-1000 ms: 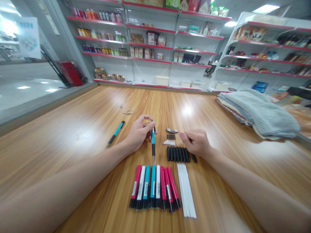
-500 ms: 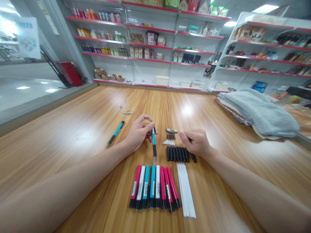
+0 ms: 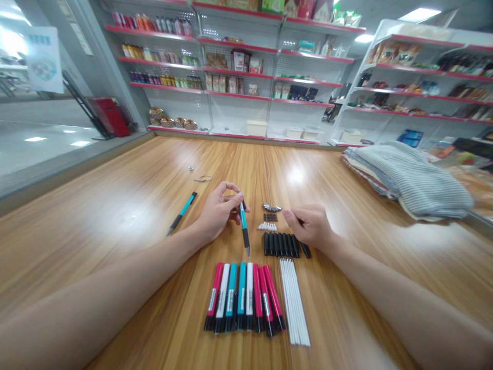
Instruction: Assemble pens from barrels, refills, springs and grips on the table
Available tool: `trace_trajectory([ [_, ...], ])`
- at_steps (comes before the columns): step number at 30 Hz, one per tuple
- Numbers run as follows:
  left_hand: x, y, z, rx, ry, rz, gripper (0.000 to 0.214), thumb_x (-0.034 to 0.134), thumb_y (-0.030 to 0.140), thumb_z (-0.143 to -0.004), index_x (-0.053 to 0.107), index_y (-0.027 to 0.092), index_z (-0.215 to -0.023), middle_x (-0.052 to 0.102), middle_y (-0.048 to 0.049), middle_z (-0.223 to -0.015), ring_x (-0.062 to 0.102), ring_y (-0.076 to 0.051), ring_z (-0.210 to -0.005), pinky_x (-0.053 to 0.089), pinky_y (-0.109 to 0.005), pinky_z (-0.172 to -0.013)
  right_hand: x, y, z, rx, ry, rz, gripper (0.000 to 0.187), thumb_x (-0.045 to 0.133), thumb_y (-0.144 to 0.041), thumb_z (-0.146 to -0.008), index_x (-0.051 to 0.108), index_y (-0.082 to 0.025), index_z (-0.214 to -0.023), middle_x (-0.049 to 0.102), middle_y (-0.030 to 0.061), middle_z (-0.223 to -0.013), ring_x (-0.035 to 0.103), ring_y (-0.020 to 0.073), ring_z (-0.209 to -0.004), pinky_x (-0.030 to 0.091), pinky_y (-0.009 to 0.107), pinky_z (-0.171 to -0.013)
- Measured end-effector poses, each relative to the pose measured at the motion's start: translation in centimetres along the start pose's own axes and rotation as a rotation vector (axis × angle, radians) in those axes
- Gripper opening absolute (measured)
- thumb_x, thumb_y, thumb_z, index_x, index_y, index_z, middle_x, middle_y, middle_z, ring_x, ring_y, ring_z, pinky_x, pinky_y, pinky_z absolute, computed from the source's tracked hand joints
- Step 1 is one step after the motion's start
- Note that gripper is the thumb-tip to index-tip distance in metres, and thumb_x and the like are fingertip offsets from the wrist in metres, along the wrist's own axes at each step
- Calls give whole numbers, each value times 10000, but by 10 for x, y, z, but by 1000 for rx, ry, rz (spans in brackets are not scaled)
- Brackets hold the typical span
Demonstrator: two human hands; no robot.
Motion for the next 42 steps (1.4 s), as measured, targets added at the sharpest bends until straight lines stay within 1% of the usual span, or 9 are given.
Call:
trace_trajectory([
  [15,-1,0,0,4,3,3,335,672,360,-777,416,215,-935,658,21,-685,566,-102,-437,445,-194,-398,1,1,0,5,-6,14,465,509,-234,-892,308,-179,-477,267,-57,-453,235,61,-421,194,262,-469],
  [18,-3,-1,0,1,16,26,360,675,353,-777,404,222,-974,661,22,-704,565,-103,-437,457,-207,-408,0,0,1,1,-16,28,417,520,-231,-884,381,-176,-496,324,-50,-455,290,67,-430,223,257,-474],
  [20,-5,-1,-1,9,33,59,372,673,332,-783,393,227,-1003,666,16,-721,581,-110,-464,470,-215,-427,-1,-3,0,-7,-29,4,268,541,-238,-870,517,-172,-611,436,-37,-503,384,78,-468,286,242,-496],
  [22,-7,0,-2,29,47,94,370,673,297,-790,390,225,-1017,674,4,-736,609,-122,-508,487,-222,-455,-2,-8,-2,-17,-41,-47,110,576,-273,-847,605,-167,-856,552,-15,-613,472,96,-534,366,234,-544],
  [24,-6,1,-3,49,41,127,354,673,264,-792,395,215,-1006,686,-14,-763,641,-135,-564,512,-235,-495,-2,-14,-4,-34,-64,-93,315,620,-341,-817,578,-161,-1072,620,15,-737,532,119,-605,429,246,-599],
  [26,-4,2,-3,53,23,160,334,681,240,-786,402,202,-965,698,-31,-798,670,-145,-625,543,-257,-558,-1,-18,-6,-47,-84,-103,462,653,-401,-792,540,-160,-1170,647,40,-817,570,142,-669,465,262,-636],
  [28,-1,3,-3,42,3,188,327,695,222,-775,401,190,-914,708,-46,-828,688,-149,-669,560,-273,-622,1,-19,-7,-48,-88,-83,460,659,-399,-798,544,-167,-1179,664,58,-868,599,161,-729,484,274,-669],
  [33,7,1,-2,11,-73,216,313,703,203,-774,406,181,-870,717,-75,-892,713,-171,-736,573,-303,-710,2,-12,-6,-54,-41,-33,219,587,-230,-868,620,-189,-1081,684,74,-918,624,176,-798,495,303,-734],
  [42,6,-10,-2,-52,-60,193,247,716,215,-765,525,141,-902,711,-69,-844,717,-214,-801,581,-332,-742,-1,-4,-6,3,9,-1,215,563,-189,-881,641,-192,-1081,661,74,-886,596,188,-807,482,326,-735],
])
Point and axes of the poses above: each hand's wrist, its own z-axis away from the middle knuckle, its own x-axis out of the palm, y = z × x, the point moved 8 cm from there along -z, towards the middle knuckle
